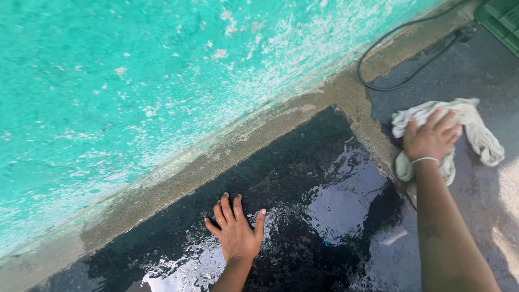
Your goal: The person washes a dark floor section by hand using a cloth and a bucket of water. They dip the cloth into the bucket, wring it out, and wipe the floor surface before repeating the process.
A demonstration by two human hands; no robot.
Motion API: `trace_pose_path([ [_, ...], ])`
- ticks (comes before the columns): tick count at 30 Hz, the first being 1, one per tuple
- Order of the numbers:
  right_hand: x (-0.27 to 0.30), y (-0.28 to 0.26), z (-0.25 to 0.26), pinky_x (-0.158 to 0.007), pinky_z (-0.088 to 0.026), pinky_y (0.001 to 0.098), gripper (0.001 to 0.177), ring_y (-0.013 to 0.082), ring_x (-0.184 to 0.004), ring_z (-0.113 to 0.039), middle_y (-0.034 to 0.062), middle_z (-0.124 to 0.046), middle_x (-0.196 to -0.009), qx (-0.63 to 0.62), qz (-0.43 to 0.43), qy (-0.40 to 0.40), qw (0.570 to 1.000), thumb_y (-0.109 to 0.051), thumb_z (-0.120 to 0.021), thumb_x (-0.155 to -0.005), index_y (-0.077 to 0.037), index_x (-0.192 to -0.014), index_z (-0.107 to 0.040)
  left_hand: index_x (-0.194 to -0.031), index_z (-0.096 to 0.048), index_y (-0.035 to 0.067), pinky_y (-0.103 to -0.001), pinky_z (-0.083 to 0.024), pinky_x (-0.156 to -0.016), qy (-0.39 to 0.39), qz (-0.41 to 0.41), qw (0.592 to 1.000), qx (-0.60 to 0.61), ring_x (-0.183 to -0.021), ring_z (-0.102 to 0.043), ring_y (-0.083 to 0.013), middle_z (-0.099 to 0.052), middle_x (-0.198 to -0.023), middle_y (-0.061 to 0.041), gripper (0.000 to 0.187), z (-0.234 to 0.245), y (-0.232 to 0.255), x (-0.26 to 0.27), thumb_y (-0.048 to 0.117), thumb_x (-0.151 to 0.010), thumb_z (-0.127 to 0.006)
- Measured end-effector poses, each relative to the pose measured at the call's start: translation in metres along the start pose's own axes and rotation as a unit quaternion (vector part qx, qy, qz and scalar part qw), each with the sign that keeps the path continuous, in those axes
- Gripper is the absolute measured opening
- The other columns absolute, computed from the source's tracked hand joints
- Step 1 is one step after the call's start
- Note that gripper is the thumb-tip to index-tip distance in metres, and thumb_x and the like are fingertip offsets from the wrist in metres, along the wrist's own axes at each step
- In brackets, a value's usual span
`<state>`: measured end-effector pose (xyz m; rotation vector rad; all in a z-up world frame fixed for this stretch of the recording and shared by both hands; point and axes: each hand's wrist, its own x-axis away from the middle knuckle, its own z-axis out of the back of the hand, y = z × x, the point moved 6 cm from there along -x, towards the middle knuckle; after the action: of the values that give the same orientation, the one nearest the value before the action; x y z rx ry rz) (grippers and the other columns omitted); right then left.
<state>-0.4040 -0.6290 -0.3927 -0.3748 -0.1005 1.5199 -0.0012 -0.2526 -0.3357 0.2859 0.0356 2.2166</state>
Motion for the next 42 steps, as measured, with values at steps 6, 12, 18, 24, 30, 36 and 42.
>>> trace_pose_path([
  [6,0.034,-0.134,-0.044,-0.124,-0.010,0.0650,0.077,0.0501,-0.156,-0.013,0.0304,-0.019,-0.170,0.071,0.167,-0.012,0.983,-0.052,-0.035,-0.110,0.001,-0.166,-0.026,-0.147,-0.033,0.015,-0.072,-0.005,-0.113,-0.011,0.004,1.000,-0.001,-0.148,-0.010,-0.0329,-0.019,-0.156,-0.012,0.078,-0.001,-0.002,0.002,0.070,-0.092,-0.040],
  [12,0.113,-0.287,-0.040,-0.120,-0.010,0.0640,0.081,0.0454,-0.153,-0.014,0.0254,-0.024,-0.164,0.069,0.275,-0.072,0.956,-0.049,-0.047,-0.100,-0.002,-0.161,-0.025,-0.149,-0.034,0.016,-0.071,-0.006,-0.115,0.018,-0.003,1.000,0.006,-0.149,-0.011,-0.0330,-0.019,-0.159,-0.012,0.080,0.003,-0.001,0.003,0.070,-0.092,-0.042],
  [18,0.253,-0.379,-0.021,-0.125,-0.008,0.0557,0.061,0.0452,-0.156,-0.014,0.0242,-0.020,-0.170,0.061,0.416,-0.251,0.872,-0.042,-0.048,-0.103,-0.016,-0.156,-0.035,-0.151,-0.034,0.010,-0.070,-0.006,-0.114,0.036,-0.013,0.999,0.008,-0.149,-0.014,-0.0344,-0.023,-0.161,-0.014,0.088,0.002,-0.003,0.005,0.068,-0.087,-0.051],
  [24,0.244,-0.333,-0.008,-0.115,-0.011,0.0725,0.055,0.0346,-0.146,-0.032,0.0103,-0.035,-0.164,-0.002,0.485,-0.199,0.851,-0.029,-0.046,-0.102,-0.030,-0.157,-0.040,-0.152,-0.038,0.015,-0.069,-0.006,-0.119,0.005,0.007,0.999,0.038,-0.153,-0.016,-0.0327,-0.024,-0.163,-0.011,0.084,0.005,-0.006,0.007,0.071,-0.091,-0.050],
  [30,0.166,-0.232,-0.014,-0.112,-0.006,0.0746,0.053,0.0370,-0.152,-0.021,0.0143,-0.031,-0.164,0.045,0.346,-0.084,0.933,-0.030,-0.045,-0.102,-0.032,-0.155,-0.045,-0.153,-0.037,0.016,-0.069,-0.004,-0.118,0.032,-0.005,0.996,0.079,-0.151,-0.016,-0.0317,-0.022,-0.163,-0.010,0.085,0.011,-0.006,0.007,0.072,-0.090,-0.048],
  [36,0.170,-0.079,0.024,-0.123,0.000,0.0705,0.050,0.0334,-0.160,-0.016,0.0078,-0.028,-0.171,0.041,0.174,-0.084,0.980,-0.031,-0.041,-0.106,-0.026,-0.156,-0.046,-0.155,-0.034,0.015,-0.069,-0.003,-0.118,0.021,-0.012,0.996,0.089,-0.152,-0.013,-0.0318,-0.018,-0.164,-0.011,0.086,0.010,-0.006,0.007,0.073,-0.092,-0.045],
  [42,0.248,-0.015,0.070,-0.125,-0.002,0.0662,0.072,0.0374,-0.162,-0.012,0.0175,-0.023,-0.173,0.050,0.033,-0.085,0.995,-0.051,-0.046,-0.097,-0.007,-0.153,-0.040,-0.157,-0.027,0.015,-0.071,-0.003,-0.115,-0.005,-0.018,0.998,0.065,-0.151,-0.010,-0.0341,-0.013,-0.165,-0.012,0.086,0.003,-0.006,0.005,0.073,-0.093,-0.038],
])
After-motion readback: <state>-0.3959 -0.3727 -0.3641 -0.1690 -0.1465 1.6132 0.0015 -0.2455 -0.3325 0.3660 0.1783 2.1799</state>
